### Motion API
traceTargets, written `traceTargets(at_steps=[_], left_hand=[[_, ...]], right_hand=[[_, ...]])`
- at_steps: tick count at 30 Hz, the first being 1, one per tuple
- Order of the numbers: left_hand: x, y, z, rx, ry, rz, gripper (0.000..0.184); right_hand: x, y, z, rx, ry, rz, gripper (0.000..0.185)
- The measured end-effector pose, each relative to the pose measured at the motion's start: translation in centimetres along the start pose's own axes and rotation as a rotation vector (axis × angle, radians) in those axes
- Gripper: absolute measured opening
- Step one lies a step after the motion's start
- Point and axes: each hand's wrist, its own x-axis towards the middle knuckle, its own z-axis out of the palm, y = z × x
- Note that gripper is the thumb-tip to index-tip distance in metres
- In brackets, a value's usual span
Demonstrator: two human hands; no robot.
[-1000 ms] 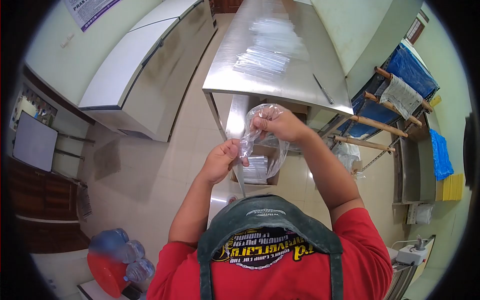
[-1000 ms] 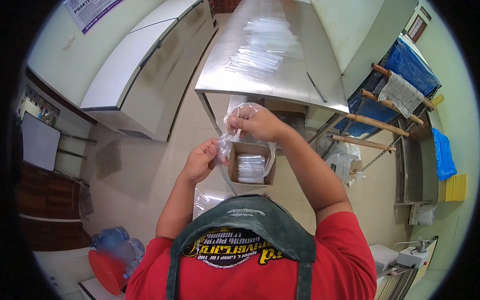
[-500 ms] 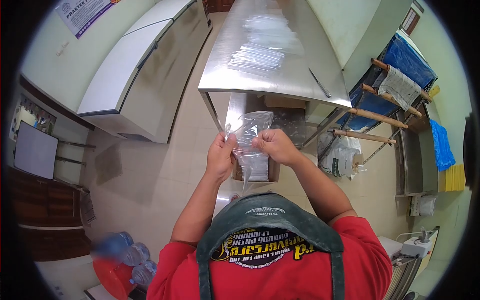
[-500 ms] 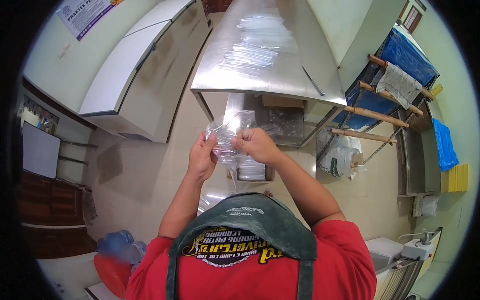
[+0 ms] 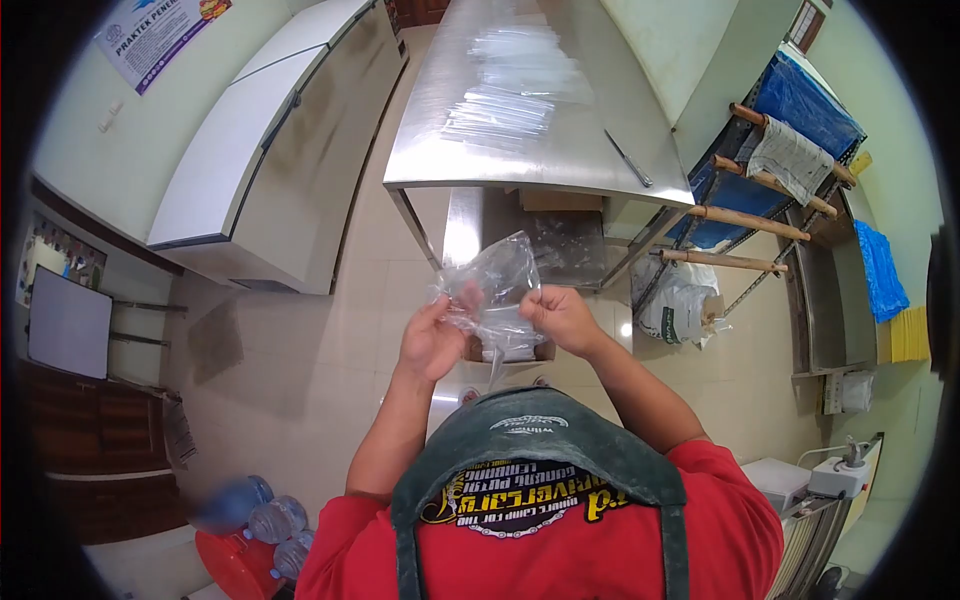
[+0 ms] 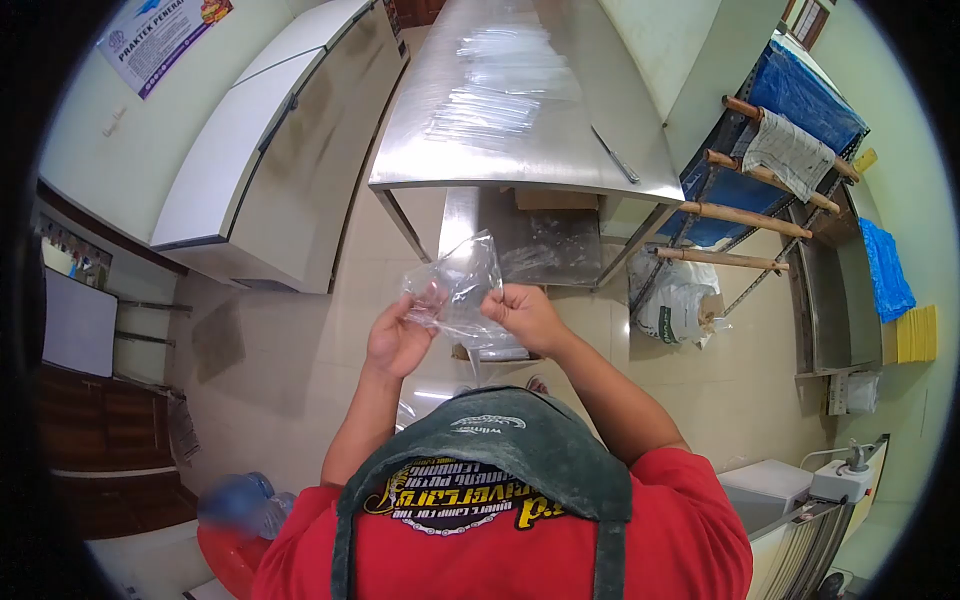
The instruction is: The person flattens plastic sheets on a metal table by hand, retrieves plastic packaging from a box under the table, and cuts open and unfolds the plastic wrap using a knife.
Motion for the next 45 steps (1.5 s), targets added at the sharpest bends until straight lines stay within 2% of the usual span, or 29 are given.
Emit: traceTargets(at_steps=[2, 4, 6, 9, 11, 13, 15, 17, 18, 20, 21, 23, 27, 29, 30, 31, 32, 33, 34, 36, 37, 39, 40, 41, 43, 45], left_hand=[[1.1, 0.1, -2.0, -0.058, -0.038, 0.058, 0.016], [2.7, 0.9, -4.2, -0.114, -0.083, 0.118, 0.013], [4.0, 2.6, -5.7, 0.017, -0.099, 0.377, 0.014], [4.3, 6.2, -6.8, 0.195, -0.118, 0.461, 0.011], [3.8, 5.4, -4.7, 0.147, -0.154, 0.41, 0.016], [3.3, 3.3, -2.3, 0.042, -0.212, 0.322, 0.033], [3.1, -1.1, -2.9, -0.029, -0.301, -0.058, 0.049], [2.6, -4.0, -3.3, 0.335, -0.417, -0.045, 0.036], [2.9, -4.1, -3.5, 0.335, -0.42, -0.051, 0.036], [3.0, -4.0, -3.5, 0.843, -0.488, 0.037, 0.024], [2.9, -4.2, -3.4, 0.842, -0.49, 0.034, 0.024], [2.1, -4.0, -2.1, 1.007, -0.595, 0.15, 0.023], [2.5, -2.3, -1.7, 0.923, -0.578, 0.174, 0.023], [2.5, -1.1, -1.2, 0.824, -0.595, 0.123, 0.02], [2.7, 0.2, -1.7, 0.896, -0.599, -0.045, 0.027], [2.9, -0.2, -1.5, 0.896, -0.6, -0.041, 0.027], [3.0, -0.9, -1.2, 0.79, -0.573, 0.096, 0.03], [3.0, -1.6, -0.8, 0.682, -0.543, 0.229, 0.034], [3.1, -1.8, -0.5, 0.684, -0.544, 0.232, 0.034], [3.3, -2.3, 0.3, 0.9, -0.64, 0.406, 0.041], [3.3, -3.2, 0.4, 0.899, -0.639, 0.407, 0.041], [3.0, -5.5, -0.8, 0.843, -0.404, 0.387, 0.042], [2.7, -5.6, -1.4, 0.923, -0.296, 0.345, 0.039], [2.7, -6.0, -1.7, 0.922, -0.293, 0.347, 0.039], [2.5, -6.7, -1.8, 1.116, -0.085, 0.941, 0.025], [2.9, -6.5, -2.9, 1.186, -0.031, 0.942, 0.021]], right_hand=[[-1.3, -0.6, 1.1, -0.03, -0.044, 0.07, 0.019], [-1.9, 1.3, 0.7, 0.009, -0.027, 0.052, 0.018], [-2.2, 2.2, -0.4, 0.046, -0.011, 0.031, 0.018], [-2.6, 2.3, -1.4, -0.075, -0.015, 0.012, 0.016], [-2.9, 2.2, -1.3, -0.004, -0.027, -0.055, 0.017], [-2.2, 2.4, -0.6, 0.036, 0.028, -0.099, 0.02], [-1.3, 2.4, 0.6, 0.074, 0.078, -0.14, 0.022], [-0.8, 1.9, 1.8, 0.184, 0.064, -0.15, 0.021], [-0.6, 1.7, 1.9, 0.183, 0.071, -0.151, 0.021], [-0.5, 1.4, 2.2, 0.194, 0.273, -0.102, 0.023], [-0.3, 1.2, 2.5, 0.194, 0.276, -0.101, 0.023], [0.3, 0.7, 3.0, 0.073, 0.44, -0.158, 0.024], [1.6, -1.3, 3.6, 0.041, 0.493, -0.223, 0.023], [2.2, -2.3, 3.4, -0.071, 0.544, -0.255, 0.022], [2.6, -3.2, 2.8, -0.072, 0.543, -0.257, 0.022], [3.0, -4.3, 1.9, 0.102, 0.548, -0.178, 0.024], [3.1, -5.0, 1.4, 0.276, 0.549, -0.096, 0.027], [3.2, -5.4, 1.6, 0.276, 0.547, -0.096, 0.027], [3.4, -5.7, 1.9, 0.345, 0.491, -0.105, 0.027], [3.9, -6.0, 2.6, 0.411, 0.434, -0.117, 0.027], [4.2, -6.0, 3.3, 0.458, 0.483, -0.133, 0.025], [4.5, -6.0, 3.5, 0.505, 0.53, -0.145, 0.024], [4.8, -6.2, 3.1, 0.486, 0.574, -0.216, 0.024], [5.1, -6.5, 2.6, 0.467, 0.618, -0.287, 0.024], [5.4, -6.6, 1.2, 0.456, 0.608, -0.29, 0.024], [5.7, -6.6, 0.3, 0.436, 0.587, -0.297, 0.026]])
